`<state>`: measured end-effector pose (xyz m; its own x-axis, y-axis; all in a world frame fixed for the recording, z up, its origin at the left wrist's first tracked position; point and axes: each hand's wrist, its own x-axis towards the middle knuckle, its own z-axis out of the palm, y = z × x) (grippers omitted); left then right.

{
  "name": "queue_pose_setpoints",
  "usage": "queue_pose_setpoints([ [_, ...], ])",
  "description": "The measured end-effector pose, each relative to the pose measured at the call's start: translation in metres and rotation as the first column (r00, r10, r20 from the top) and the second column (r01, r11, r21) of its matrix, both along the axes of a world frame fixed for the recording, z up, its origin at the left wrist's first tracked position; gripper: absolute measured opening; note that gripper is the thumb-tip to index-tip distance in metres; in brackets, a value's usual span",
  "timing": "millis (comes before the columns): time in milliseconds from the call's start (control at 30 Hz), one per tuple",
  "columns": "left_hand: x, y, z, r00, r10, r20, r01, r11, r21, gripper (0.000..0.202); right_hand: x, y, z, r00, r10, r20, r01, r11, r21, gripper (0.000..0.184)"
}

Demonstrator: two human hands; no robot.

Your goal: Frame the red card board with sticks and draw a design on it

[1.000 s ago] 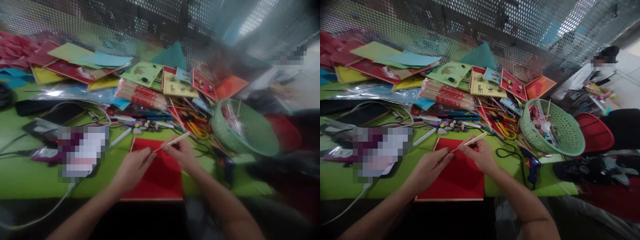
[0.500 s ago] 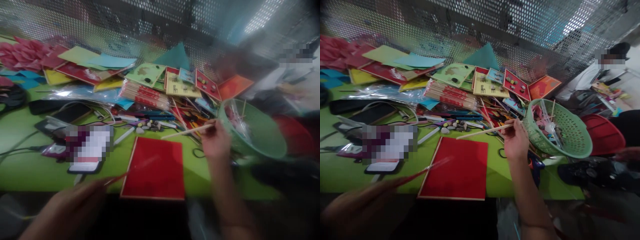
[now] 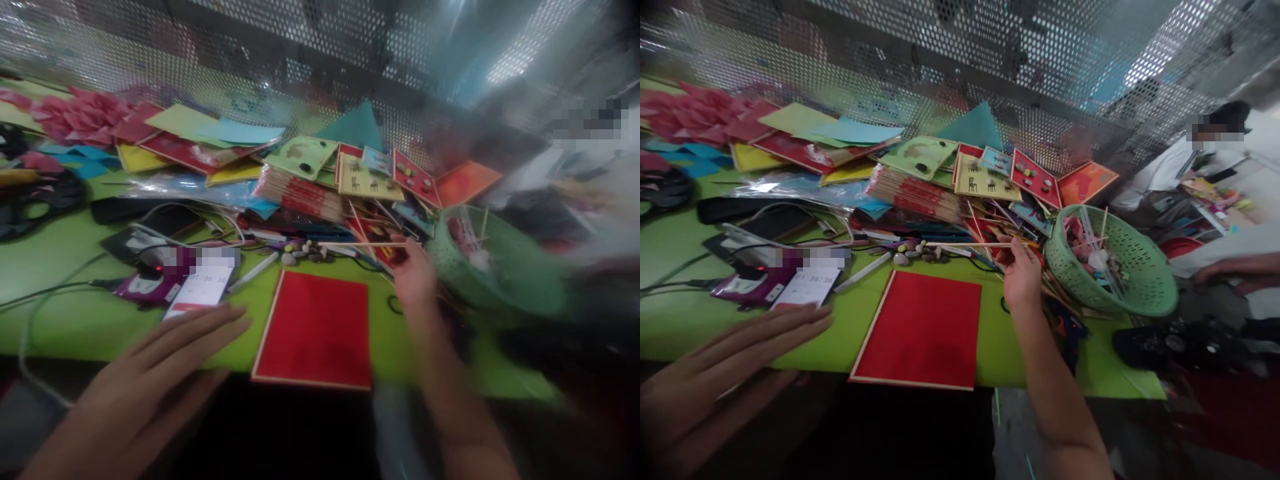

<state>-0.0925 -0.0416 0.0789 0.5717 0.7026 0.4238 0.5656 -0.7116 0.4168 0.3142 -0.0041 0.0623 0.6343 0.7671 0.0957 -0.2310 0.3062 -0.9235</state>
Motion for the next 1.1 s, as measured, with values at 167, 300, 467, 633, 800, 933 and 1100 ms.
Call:
queue_pose_setpoints([
  [167, 0.105, 0.057, 0.015, 0.998, -0.057, -0.025, 0.058, 0.997, 0.044, 0.051, -0.006, -0.003, -0.001, 0.996, 0.044, 0.073, -0.043, 0.999, -0.013, 0.027],
  [300, 0.152, 0.088, -0.005, 0.998, -0.035, -0.048, 0.035, 0.999, 0.008, 0.048, -0.011, -0.007, -0.003, 0.987, 0.099, 0.126, -0.093, 0.995, -0.047, 0.029],
  [467, 0.162, 0.110, -0.020, 0.992, -0.119, 0.037, 0.124, 0.971, -0.203, 0.033, -0.014, -0.010, -0.007, 0.987, 0.126, 0.102, -0.122, 0.992, -0.045, 0.027],
  [633, 0.160, 0.121, -0.025, 0.992, -0.017, 0.129, 0.055, 0.951, -0.304, 0.027, -0.008, -0.008, -0.003, 0.997, 0.050, 0.063, -0.051, 0.999, 0.008, 0.026],
  [800, 0.154, 0.127, -0.035, 0.975, 0.097, 0.202, -0.009, 0.918, -0.396, 0.024, 0.001, -0.008, 0.001, 0.995, -0.028, 0.093, 0.025, 0.999, 0.035, 0.022],
  [933, 0.149, 0.130, -0.041, 0.909, 0.200, 0.366, -0.054, 0.926, -0.372, 0.027, 0.003, -0.003, -0.009, 0.991, 0.004, 0.132, -0.005, 1.000, 0.003, 0.021],
  [1100, 0.148, 0.130, -0.042, 0.866, 0.216, 0.450, -0.031, 0.923, -0.383, 0.026, 0.006, 0.023, -0.032, 0.949, 0.127, 0.289, -0.098, 0.989, -0.113, 0.024],
])
